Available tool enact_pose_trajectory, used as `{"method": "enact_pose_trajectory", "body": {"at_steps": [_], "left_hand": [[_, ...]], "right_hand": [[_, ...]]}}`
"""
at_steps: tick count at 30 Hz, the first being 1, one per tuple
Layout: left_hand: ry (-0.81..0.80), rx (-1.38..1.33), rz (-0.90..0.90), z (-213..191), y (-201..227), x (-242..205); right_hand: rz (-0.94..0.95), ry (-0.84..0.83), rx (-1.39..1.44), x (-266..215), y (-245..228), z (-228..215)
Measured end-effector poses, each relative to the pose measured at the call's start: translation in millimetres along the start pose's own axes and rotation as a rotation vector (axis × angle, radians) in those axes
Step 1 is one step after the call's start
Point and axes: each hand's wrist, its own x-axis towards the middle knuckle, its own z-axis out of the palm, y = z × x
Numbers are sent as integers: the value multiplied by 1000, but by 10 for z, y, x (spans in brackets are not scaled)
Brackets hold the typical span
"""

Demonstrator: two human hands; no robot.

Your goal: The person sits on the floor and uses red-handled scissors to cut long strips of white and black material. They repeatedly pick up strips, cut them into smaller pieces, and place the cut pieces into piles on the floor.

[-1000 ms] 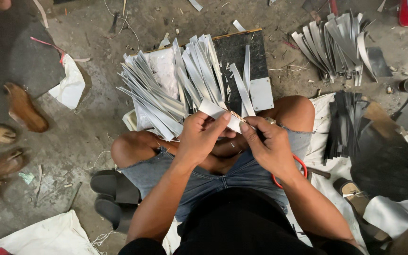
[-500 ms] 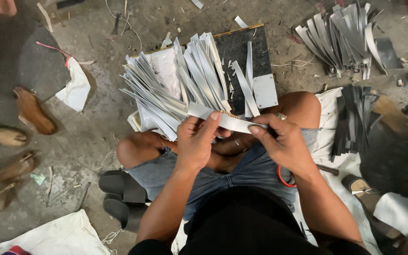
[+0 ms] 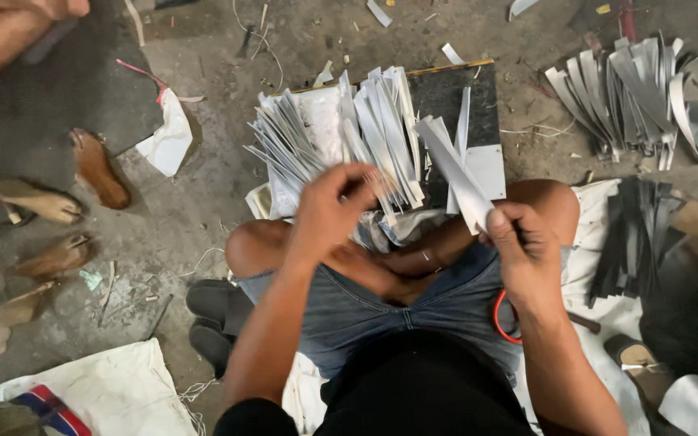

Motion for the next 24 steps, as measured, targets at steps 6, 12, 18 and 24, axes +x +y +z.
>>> {"method": "enact_pose_trajectory", "body": {"at_steps": [6,12,18,24], "left_hand": [[52,613,326,-555,-329,965],[44,925,279,-615,-511,1205],[161,1024,439,-570,-280,1023],[-471,-8,70,369,56,-6]], "right_hand": [[29,53,-67,-74,62,-53],[58,65,-40,-147,206,-157],[86,64,81,-129,207,-115],[67,5,122,-163,122,70]]}}
